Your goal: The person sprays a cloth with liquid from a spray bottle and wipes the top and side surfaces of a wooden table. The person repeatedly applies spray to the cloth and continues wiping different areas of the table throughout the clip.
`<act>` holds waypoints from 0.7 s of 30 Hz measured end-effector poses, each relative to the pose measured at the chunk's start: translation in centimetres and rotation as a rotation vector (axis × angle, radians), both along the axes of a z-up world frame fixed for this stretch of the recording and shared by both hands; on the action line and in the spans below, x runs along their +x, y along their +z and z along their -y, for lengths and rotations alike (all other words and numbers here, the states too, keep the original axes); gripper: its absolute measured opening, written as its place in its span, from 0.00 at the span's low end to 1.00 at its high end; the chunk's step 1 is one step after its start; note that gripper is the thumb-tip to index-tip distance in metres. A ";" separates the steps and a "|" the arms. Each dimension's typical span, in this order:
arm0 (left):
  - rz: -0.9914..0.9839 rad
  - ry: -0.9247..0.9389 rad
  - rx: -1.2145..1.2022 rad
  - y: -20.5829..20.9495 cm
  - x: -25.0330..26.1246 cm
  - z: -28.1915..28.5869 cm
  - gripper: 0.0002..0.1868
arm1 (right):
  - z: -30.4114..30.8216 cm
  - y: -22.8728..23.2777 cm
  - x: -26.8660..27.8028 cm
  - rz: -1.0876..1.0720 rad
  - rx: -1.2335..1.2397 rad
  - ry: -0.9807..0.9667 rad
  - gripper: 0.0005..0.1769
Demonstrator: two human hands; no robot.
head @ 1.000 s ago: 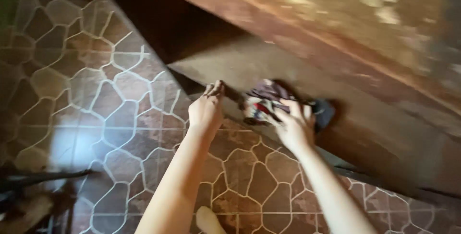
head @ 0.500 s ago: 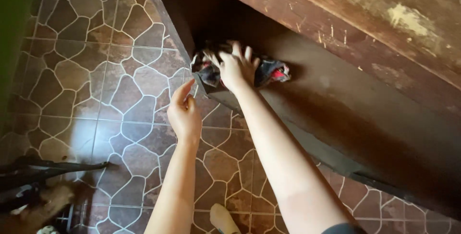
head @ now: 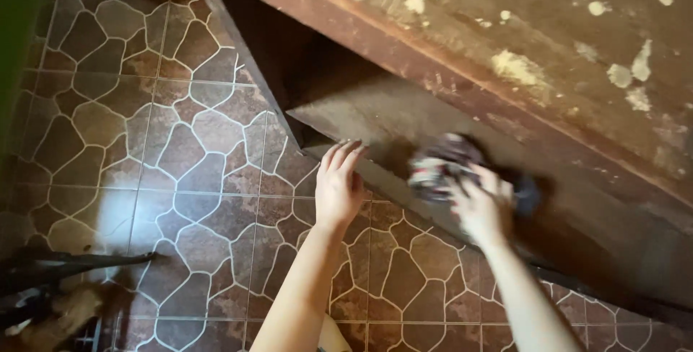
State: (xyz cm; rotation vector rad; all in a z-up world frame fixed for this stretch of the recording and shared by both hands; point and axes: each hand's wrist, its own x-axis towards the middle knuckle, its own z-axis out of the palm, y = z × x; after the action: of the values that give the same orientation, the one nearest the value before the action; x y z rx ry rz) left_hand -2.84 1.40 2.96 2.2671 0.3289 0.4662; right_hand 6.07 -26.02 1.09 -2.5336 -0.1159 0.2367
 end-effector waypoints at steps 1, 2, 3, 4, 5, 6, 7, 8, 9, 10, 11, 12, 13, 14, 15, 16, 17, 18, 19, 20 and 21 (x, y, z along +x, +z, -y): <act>-0.004 0.007 -0.002 -0.3 -0.2 -0.1 0.34 | 2.1 -0.8 -0.1 -0.004 -0.002 0.007 0.17; -0.039 0.004 0.025 -0.5 -0.7 -0.4 0.37 | 4.0 -1.7 -0.3 0.227 -0.174 0.057 0.17; -0.074 0.001 0.051 -0.7 -1.2 -0.7 0.41 | 5.8 -2.6 -0.4 0.461 -0.344 0.109 0.17; -0.072 0.009 0.053 -1.0 -1.3 -1.1 0.41 | 5.2 -3.5 -0.4 0.464 -0.340 0.116 0.17; -0.129 0.003 0.068 -1.4 -1.4 -1.5 0.45 | 4.7 -4.5 -0.4 0.406 -0.367 0.051 0.17; -0.186 -0.008 0.078 -1.8 -1.3 -1.6 0.48 | 4.5 -5.3 -0.4 0.348 -0.399 -0.019 0.17; -0.183 -0.006 0.075 -1.5 -1.1 -1.8 0.48 | 2.1 -4.8 -0.4 0.351 -0.402 -0.017 0.17; -0.234 -0.015 0.083 -1.3 -0.8 -1.9 0.50 | -0.3 -4.4 -0.5 0.347 -0.374 0.046 0.16; -0.285 -0.025 0.092 -1.1 -0.5 -2.0 0.52 | -2.7 -4.1 -0.5 0.342 -0.346 0.109 0.16; -0.289 -0.016 0.088 -1.3 -0.1 -2.3 0.52 | -5.0 -4.0 0.1 0.341 -0.347 0.119 0.16; -0.315 -0.014 0.144 -1.6 0.4 -2.5 0.51 | -7.4 -3.9 0.7 0.397 -0.304 0.178 0.15; -0.342 -0.016 0.203 -1.9 0.8 -2.9 0.50 | -9.8 -3.9 1.2 0.452 -0.259 0.233 0.16; -0.345 -0.010 0.202 -2.7 1.1 -3.1 0.50 | -11.4 -3.7 2.4 0.450 -0.256 0.238 0.16; -0.358 -0.015 0.275 -3.4 1.7 -3.5 0.48 | -13.1 -3.6 3.7 0.431 -0.237 0.266 0.15; -0.371 -0.019 0.348 -4.2 2.2 -3.9 0.46 | -14.7 -3.4 5.0 0.413 -0.217 0.294 0.15; -0.371 -0.021 0.351 -3.8 2.6 -4.2 0.46 | -15.7 -3.0 7.0 0.413 -0.215 0.291 0.15; -0.431 -0.052 0.384 -3.5 3.0 -4.5 0.44 | -16.6 -2.7 8.9 0.398 -0.181 0.305 0.14; -0.496 -0.080 0.418 -3.2 3.1 -4.9 0.41 | -17.7 -2.4 10.6 0.380 -0.143 0.321 0.14; -0.501 -0.079 0.424 -3.2 3.3 -5.0 0.41 | -18.8 -2.7 11.3 0.376 -0.137 0.321 0.14; -0.562 -0.093 0.425 -3.0 3.6 -5.4 0.38 | -20.2 -2.7 12.0 0.362 -0.150 0.248 0.14; -0.623 -0.106 0.426 -2.7 3.9 -5.8 0.35 | -21.6 -2.7 12.8 0.346 -0.162 0.175 0.15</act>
State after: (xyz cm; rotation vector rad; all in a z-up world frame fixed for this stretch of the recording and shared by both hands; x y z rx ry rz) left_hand 1.05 7.24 0.24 2.7966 0.4454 -0.2709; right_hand 18.89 -4.43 -1.63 -2.7056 -0.4712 -0.1329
